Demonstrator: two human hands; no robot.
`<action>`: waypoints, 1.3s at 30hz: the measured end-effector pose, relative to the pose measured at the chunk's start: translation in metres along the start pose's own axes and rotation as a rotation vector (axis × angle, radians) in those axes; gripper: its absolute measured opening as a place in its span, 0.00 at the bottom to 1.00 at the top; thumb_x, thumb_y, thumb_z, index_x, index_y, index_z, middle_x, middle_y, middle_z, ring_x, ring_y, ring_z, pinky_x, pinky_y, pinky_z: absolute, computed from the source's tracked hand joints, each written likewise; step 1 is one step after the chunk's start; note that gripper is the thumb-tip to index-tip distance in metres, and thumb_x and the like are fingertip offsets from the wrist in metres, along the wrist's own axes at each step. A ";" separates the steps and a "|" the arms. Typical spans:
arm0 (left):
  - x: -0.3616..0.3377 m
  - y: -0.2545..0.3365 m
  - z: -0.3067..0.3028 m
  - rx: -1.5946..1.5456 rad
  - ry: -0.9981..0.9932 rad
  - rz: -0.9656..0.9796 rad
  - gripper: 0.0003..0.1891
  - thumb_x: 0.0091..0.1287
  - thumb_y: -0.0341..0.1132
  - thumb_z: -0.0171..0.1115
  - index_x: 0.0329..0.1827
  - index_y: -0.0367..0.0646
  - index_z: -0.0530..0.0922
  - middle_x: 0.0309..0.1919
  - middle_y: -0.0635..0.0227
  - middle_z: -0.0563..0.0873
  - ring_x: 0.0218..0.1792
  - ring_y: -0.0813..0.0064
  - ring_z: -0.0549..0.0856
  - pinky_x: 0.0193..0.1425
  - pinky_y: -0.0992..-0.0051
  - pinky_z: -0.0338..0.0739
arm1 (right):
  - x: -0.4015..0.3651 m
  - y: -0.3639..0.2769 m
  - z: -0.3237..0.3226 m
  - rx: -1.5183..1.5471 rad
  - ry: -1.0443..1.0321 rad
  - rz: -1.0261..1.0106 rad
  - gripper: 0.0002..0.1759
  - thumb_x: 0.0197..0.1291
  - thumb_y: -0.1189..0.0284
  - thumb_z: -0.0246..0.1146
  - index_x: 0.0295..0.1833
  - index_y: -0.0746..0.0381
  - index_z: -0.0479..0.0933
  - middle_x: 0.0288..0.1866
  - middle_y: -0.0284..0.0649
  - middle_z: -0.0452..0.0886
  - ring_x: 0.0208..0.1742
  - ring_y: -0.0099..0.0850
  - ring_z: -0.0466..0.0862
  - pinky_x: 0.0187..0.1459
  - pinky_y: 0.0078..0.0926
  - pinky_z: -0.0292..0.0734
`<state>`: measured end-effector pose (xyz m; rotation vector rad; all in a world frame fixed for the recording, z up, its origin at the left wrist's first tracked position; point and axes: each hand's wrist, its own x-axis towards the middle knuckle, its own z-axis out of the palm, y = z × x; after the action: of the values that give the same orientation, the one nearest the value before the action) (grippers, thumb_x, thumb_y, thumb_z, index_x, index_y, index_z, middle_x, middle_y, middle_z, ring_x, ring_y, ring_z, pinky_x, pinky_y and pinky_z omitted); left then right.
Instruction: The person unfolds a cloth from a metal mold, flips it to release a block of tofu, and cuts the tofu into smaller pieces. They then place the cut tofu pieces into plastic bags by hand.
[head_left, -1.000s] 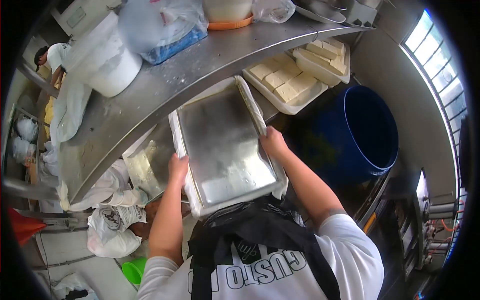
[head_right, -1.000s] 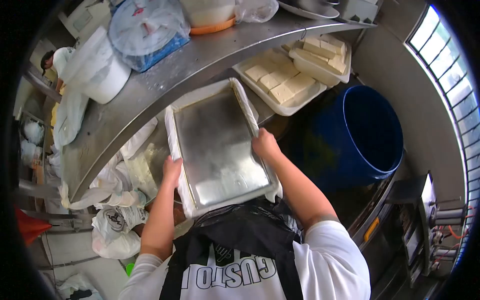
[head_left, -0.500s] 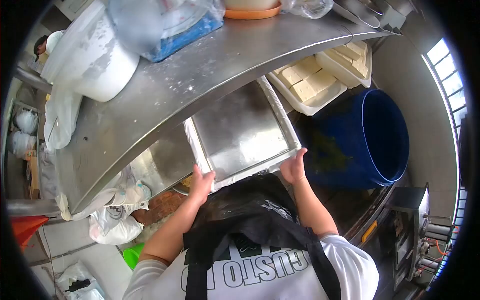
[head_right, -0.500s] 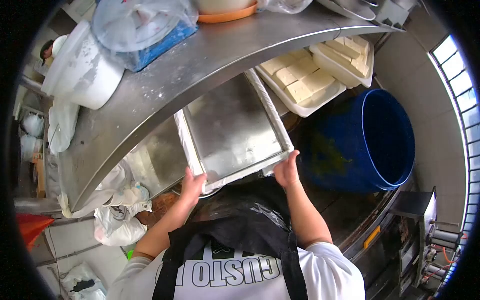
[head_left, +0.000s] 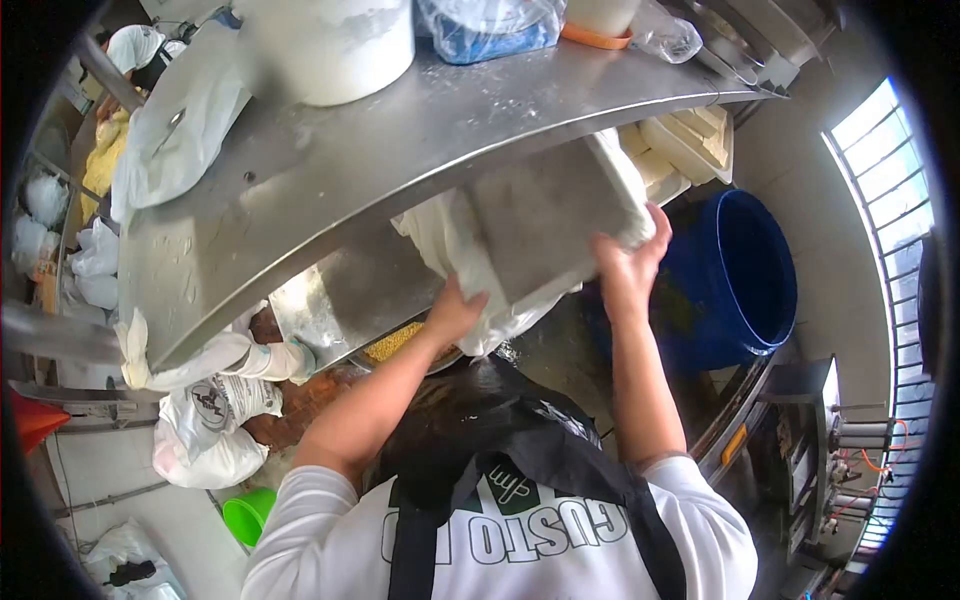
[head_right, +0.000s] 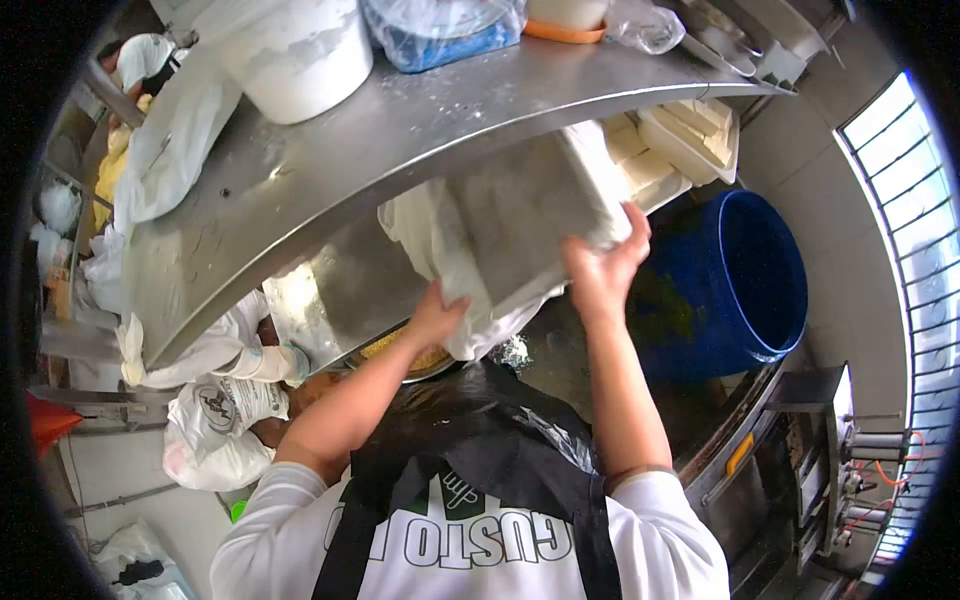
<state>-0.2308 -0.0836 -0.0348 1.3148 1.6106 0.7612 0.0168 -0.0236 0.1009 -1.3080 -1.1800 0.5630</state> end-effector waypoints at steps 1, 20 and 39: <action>0.008 0.005 0.002 0.108 0.111 0.057 0.40 0.76 0.50 0.64 0.80 0.30 0.61 0.73 0.42 0.76 0.75 0.53 0.75 0.79 0.62 0.67 | -0.006 -0.026 0.010 -0.354 -0.019 -0.204 0.48 0.43 0.71 0.76 0.73 0.63 0.64 0.72 0.59 0.61 0.73 0.53 0.66 0.73 0.50 0.67; -0.017 -0.109 -0.018 -1.264 0.005 -0.340 0.25 0.82 0.53 0.46 0.71 0.48 0.75 0.68 0.59 0.81 0.69 0.54 0.80 0.72 0.39 0.71 | -0.114 -0.016 0.060 -0.687 -0.353 -0.925 0.42 0.35 0.62 0.79 0.64 0.43 0.79 0.74 0.61 0.62 0.72 0.64 0.66 0.70 0.65 0.64; -0.146 -0.196 -0.130 -0.969 0.429 -0.609 0.19 0.81 0.45 0.53 0.62 0.42 0.81 0.55 0.62 0.90 0.52 0.60 0.90 0.50 0.52 0.88 | -0.012 -0.008 -0.182 0.421 0.163 0.273 0.29 0.67 0.66 0.70 0.69 0.60 0.68 0.61 0.41 0.80 0.61 0.34 0.81 0.64 0.38 0.77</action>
<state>-0.4249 -0.2630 -0.1153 -0.0392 1.4935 1.2392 0.1717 -0.1148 0.1328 -1.1292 -0.7032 0.8355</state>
